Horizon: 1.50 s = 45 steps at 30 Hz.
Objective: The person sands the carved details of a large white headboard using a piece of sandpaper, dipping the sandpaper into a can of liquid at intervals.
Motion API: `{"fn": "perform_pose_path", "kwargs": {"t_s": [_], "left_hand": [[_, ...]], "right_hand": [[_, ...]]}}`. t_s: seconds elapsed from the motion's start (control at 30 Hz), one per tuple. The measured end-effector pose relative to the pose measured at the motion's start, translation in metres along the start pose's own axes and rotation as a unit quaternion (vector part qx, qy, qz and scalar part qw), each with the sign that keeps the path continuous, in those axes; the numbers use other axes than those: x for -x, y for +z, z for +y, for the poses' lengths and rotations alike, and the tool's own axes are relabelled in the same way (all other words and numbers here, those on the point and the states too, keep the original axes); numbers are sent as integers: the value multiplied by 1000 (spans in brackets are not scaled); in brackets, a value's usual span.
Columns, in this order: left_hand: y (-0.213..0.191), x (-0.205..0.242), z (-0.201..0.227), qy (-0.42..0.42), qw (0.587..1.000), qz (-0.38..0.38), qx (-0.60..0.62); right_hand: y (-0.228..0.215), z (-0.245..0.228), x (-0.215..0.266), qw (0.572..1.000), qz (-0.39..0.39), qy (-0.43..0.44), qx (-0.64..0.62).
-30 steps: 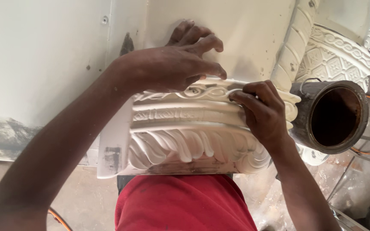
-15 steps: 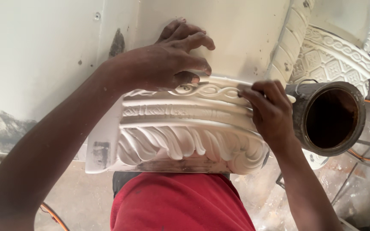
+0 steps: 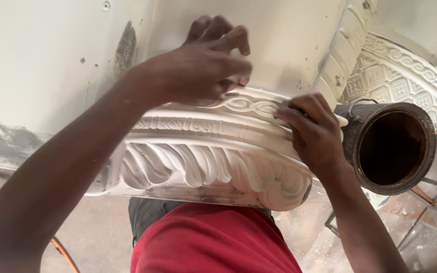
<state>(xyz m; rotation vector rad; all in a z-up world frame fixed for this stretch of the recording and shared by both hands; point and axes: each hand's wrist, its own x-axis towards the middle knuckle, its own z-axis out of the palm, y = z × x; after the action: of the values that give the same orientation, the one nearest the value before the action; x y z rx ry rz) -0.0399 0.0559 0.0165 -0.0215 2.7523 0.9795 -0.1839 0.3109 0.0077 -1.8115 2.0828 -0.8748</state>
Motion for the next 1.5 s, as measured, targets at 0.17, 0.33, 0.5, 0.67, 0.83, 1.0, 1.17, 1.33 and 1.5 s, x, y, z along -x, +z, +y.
{"fn": "perform_pose_path", "kwargs": {"t_s": [0.17,0.33,0.5,0.67,0.83,1.0,1.17,1.33,1.5], "left_hand": [[22,-47,10,3,997,21,-70],[43,-53,4,86,981,159,-74],[38,-50,-4,141,978,146,-56],[37,-50,-5,157,976,142,-40],[42,-44,-5,166,963,200,-66],[37,-44,-2,144,976,152,-56],[35,-63,1,216,965,141,-47],[43,-62,8,216,968,123,-23],[40,-61,6,205,973,102,2]], "right_hand": [[-5,8,-20,993,-100,-25,-65],[-27,9,-5,996,-74,35,-16],[-13,0,18,995,1,95,-28],[3,0,19,999,19,35,33],[-10,6,23,996,32,66,55],[-17,-6,30,992,35,101,69],[-18,-1,18,999,-4,48,13],[1,-5,23,995,43,82,31],[-14,2,49,990,58,101,86]]}}
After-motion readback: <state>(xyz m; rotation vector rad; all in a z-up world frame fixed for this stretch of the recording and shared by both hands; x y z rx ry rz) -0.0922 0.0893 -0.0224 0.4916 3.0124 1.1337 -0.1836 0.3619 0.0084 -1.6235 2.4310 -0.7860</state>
